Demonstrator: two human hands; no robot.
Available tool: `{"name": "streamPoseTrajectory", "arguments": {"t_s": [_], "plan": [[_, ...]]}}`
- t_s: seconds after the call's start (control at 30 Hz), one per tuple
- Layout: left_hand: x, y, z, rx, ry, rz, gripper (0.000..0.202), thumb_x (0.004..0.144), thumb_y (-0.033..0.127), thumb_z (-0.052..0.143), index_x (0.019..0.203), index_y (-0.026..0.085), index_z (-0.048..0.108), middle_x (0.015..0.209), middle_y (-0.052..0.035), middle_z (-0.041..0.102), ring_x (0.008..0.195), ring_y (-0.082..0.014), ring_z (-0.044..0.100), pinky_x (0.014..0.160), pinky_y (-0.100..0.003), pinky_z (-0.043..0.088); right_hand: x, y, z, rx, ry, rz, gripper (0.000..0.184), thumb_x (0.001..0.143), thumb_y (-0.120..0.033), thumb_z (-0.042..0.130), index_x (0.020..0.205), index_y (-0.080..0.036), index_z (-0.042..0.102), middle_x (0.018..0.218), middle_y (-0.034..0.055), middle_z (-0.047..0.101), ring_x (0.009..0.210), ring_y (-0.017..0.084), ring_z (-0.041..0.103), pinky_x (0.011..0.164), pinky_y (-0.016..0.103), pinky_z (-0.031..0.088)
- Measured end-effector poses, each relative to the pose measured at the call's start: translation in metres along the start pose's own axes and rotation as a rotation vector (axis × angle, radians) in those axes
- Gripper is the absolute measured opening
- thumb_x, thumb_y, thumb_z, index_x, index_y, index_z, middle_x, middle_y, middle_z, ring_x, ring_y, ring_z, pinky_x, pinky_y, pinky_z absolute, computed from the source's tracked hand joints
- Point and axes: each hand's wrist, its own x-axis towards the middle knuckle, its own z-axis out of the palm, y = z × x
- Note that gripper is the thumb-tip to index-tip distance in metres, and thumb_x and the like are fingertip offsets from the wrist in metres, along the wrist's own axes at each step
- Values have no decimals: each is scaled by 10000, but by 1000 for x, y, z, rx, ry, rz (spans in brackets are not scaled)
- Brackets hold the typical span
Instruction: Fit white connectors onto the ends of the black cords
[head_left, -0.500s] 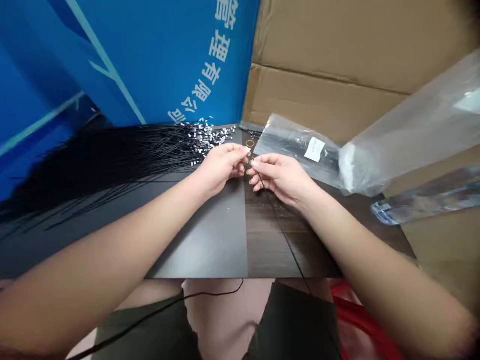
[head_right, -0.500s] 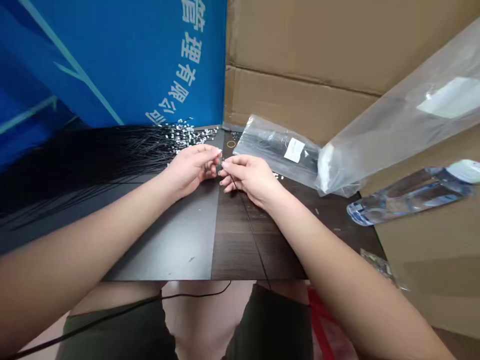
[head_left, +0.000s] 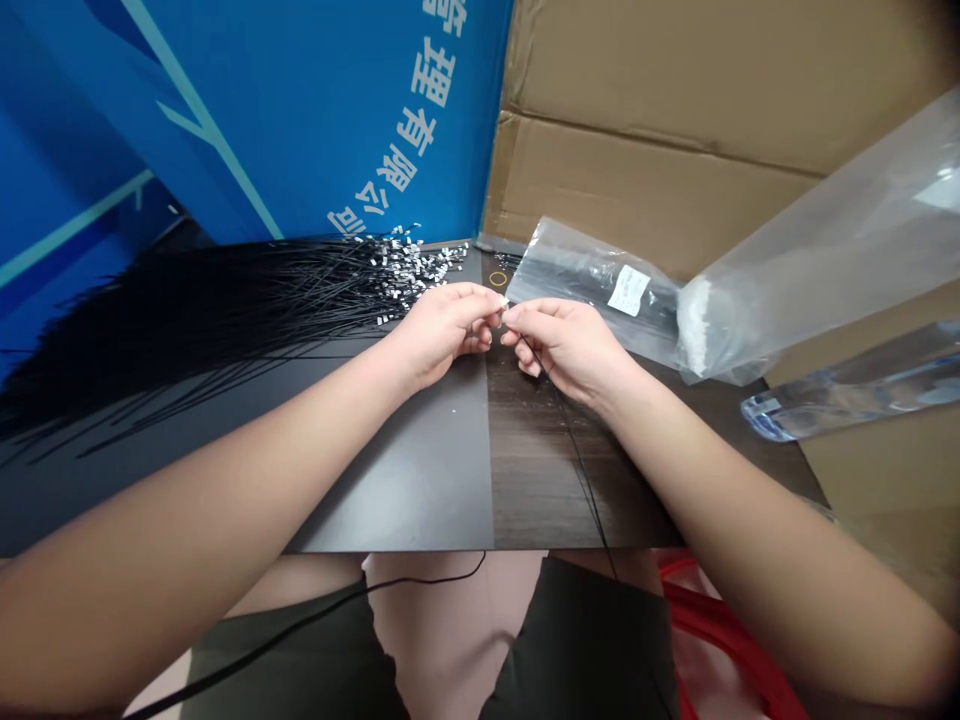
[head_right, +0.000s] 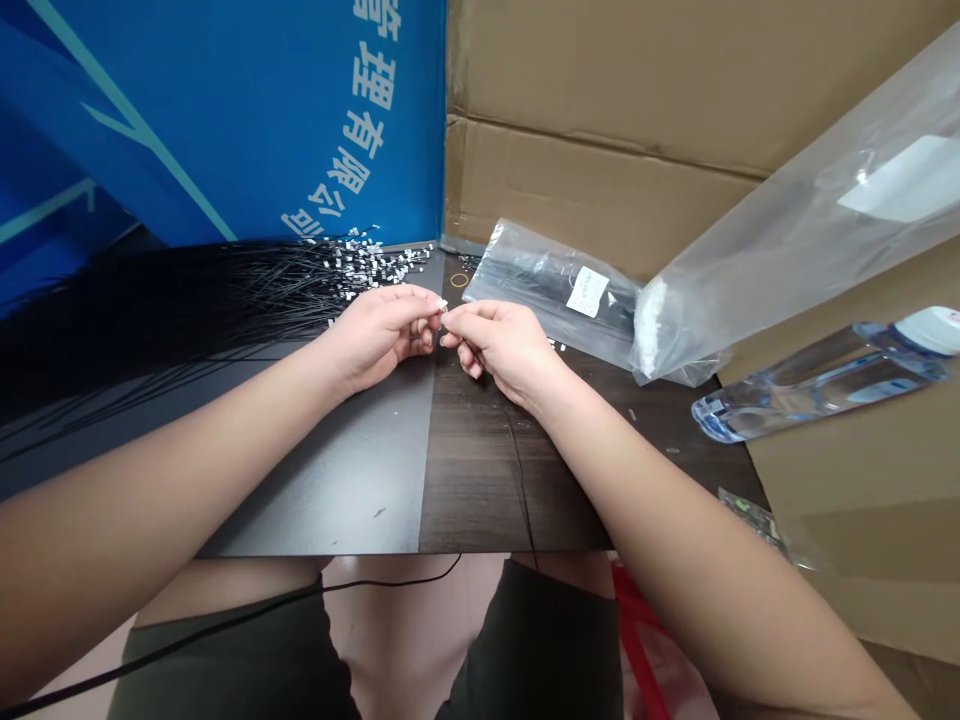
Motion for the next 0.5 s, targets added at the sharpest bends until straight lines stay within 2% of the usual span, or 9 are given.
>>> {"name": "streamPoseTrajectory", "arguments": {"t_s": [0.2,0.5], "plan": [[0,0,0,-2,7,8,146,825,218,791,791,149,667,717,1,647,594,-77,591,600,-216,501,1,1,0,-8,-2,-28,242,739,-310,912,793,-147,740,718,25,725,476,70,526,389,210,383],[-1,2,0,-5,3,18,147,817,209,796,790,148,665,703,3,639,604,-76,589,614,-212,503,1,0,-1,12,-8,-34,197,763,-283,891,790,-141,756,727,31,733,472,76,538,387,210,389]]}}
